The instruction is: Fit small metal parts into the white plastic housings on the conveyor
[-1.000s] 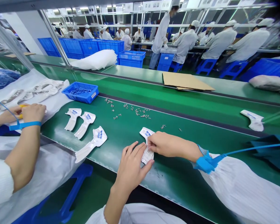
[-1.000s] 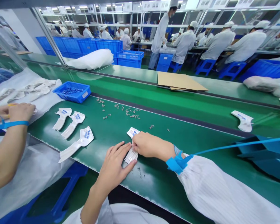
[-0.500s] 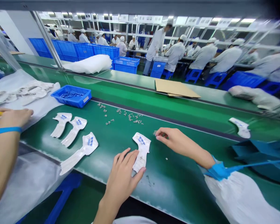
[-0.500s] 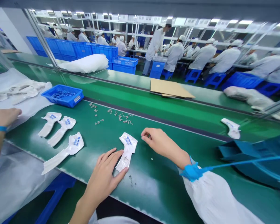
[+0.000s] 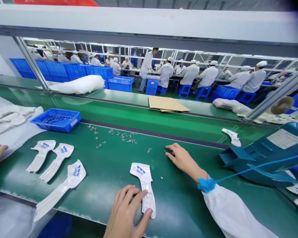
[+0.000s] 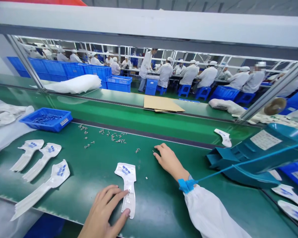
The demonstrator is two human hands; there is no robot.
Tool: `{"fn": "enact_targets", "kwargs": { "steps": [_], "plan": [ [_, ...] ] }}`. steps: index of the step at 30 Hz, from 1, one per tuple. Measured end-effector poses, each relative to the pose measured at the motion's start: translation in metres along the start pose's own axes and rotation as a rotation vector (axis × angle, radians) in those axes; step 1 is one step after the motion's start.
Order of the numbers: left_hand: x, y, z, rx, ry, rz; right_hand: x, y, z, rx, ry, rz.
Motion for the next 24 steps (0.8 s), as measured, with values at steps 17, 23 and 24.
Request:
{"fn": "enact_targets", "kwargs": {
  "steps": [17,23,24],
  "plan": [
    [-0.006,-0.008,-0.035,0.1,0.111,-0.158,0.033,0.12,0.088,0.259,-1.007,0.736],
    [-0.012,-0.007,-0.036,0.086,0.171,-0.246,0.044,0.131,0.097,0.232,-1.104,0.797],
    [-0.014,-0.007,-0.036,0.084,0.177,-0.259,0.045,0.131,0.097,0.228,-1.111,0.797]
  ]
}}
Point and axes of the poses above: each hand's wrist, its own y-axis away from the middle knuckle, its own x-axis out of the palm, z = x × y, the point moved 10 cm from there along -y, towards the middle knuckle, and after that the axes turned 8 degrees about x, right-handed, at the moved point
